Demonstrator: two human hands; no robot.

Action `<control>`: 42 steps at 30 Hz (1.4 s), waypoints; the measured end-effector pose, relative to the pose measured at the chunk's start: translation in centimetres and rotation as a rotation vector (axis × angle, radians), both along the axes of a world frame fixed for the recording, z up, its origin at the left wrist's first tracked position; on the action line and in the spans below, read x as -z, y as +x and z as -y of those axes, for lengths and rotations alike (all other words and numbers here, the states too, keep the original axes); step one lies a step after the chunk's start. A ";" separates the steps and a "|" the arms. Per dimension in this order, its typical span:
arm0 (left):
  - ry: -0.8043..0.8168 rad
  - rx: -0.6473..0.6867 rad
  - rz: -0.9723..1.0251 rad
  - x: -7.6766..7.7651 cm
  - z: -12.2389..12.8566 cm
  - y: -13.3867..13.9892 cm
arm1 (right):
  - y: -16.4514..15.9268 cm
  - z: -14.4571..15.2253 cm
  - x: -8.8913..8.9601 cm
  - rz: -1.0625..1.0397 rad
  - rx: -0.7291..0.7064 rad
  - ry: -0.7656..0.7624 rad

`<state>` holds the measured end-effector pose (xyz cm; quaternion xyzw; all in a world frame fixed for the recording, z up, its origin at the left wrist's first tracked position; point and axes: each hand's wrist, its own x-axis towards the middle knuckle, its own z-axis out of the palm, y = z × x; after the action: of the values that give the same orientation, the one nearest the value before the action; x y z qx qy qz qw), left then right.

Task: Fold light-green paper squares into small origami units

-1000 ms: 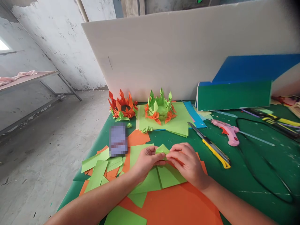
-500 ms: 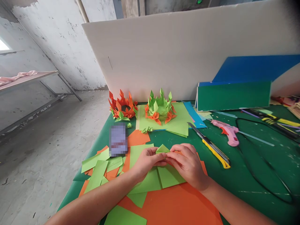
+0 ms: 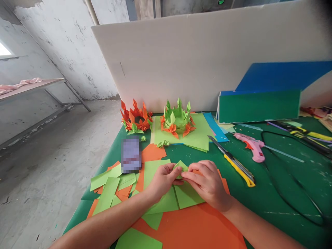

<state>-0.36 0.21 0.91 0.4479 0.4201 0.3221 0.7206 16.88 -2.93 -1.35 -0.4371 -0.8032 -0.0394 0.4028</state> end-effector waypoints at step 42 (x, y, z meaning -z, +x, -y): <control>0.151 0.036 0.019 0.4 1.3 0.6 | -0.7 -0.4 0.0 -0.507 -0.043 -0.373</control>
<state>0.25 -1.12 0.49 0.5055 0.3795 0.3441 0.6943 16.16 -2.50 -1.31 -0.4822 -0.6796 0.2275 0.5039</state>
